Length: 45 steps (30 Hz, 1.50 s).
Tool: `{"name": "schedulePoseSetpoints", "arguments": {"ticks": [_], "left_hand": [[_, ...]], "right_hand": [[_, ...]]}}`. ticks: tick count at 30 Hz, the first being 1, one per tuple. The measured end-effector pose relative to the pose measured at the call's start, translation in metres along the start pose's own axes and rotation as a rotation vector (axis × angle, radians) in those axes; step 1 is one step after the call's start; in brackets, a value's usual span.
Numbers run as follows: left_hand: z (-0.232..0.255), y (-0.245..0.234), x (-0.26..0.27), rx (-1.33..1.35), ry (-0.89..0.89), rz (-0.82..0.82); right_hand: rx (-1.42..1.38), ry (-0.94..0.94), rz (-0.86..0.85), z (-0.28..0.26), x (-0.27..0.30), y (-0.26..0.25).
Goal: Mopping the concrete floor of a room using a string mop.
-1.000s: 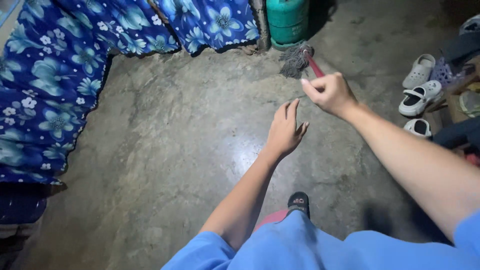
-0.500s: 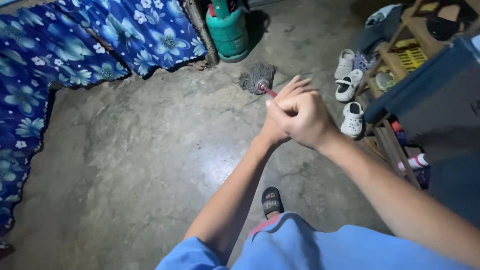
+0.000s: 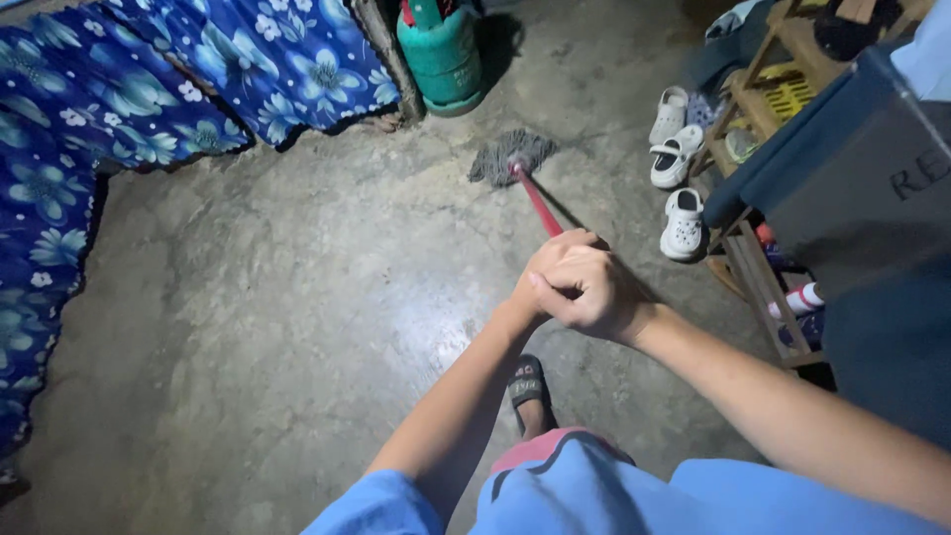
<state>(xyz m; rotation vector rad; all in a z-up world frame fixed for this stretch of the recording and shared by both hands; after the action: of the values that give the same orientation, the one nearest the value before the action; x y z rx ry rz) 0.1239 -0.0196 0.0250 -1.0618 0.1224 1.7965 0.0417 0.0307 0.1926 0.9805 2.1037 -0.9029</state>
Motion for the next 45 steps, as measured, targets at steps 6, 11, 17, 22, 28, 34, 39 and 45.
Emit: {"name": "schedulePoseSetpoints", "arguments": {"ticks": [6, 11, 17, 22, 28, 34, 39, 45], "left_hand": [[-0.044, 0.002, 0.029, -0.251, -0.053, 0.098], [-0.072, -0.004, 0.010, -0.501, -0.020, -0.038], [-0.119, -0.048, -0.045, -0.271, 0.045, 0.145], [-0.166, -0.072, -0.071, -0.164, -0.012, -0.008], [-0.236, -0.101, -0.073, -0.084, -0.050, -0.035], [-0.260, -0.131, -0.075, -0.087, -0.114, 0.001], [-0.222, -0.099, -0.069, -0.198, 0.043, 0.039], [-0.171, -0.084, -0.034, 0.383, -0.532, 0.404]], "right_hand": [[0.014, 0.076, -0.102, 0.051, 0.025, 0.027], [-0.055, 0.081, -0.144, 0.066, -0.012, 0.042], [-0.015, 0.241, -0.074, 0.142, -0.063, 0.064], [-0.050, 0.194, -0.188, 0.168, -0.092, 0.086], [-0.110, 0.280, -0.232, 0.212, -0.107, 0.129], [-0.097, 0.220, -0.185, 0.198, -0.138, 0.154], [-0.103, 0.271, -0.117, 0.187, -0.123, 0.143], [0.158, 0.518, -0.149, 0.132, -0.106, 0.119]]}}
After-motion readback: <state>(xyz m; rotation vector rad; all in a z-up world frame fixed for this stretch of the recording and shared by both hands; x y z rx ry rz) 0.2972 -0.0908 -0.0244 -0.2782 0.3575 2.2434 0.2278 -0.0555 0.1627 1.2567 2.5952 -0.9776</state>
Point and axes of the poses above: each hand's wrist, its own x-axis away from the middle knuckle, its own y-axis out of the palm, z = x × y, the point moved 9 cm from there along -x, towards the middle knuckle, and after that the axes turned 15 degrees about z, right-handed, at the moved point
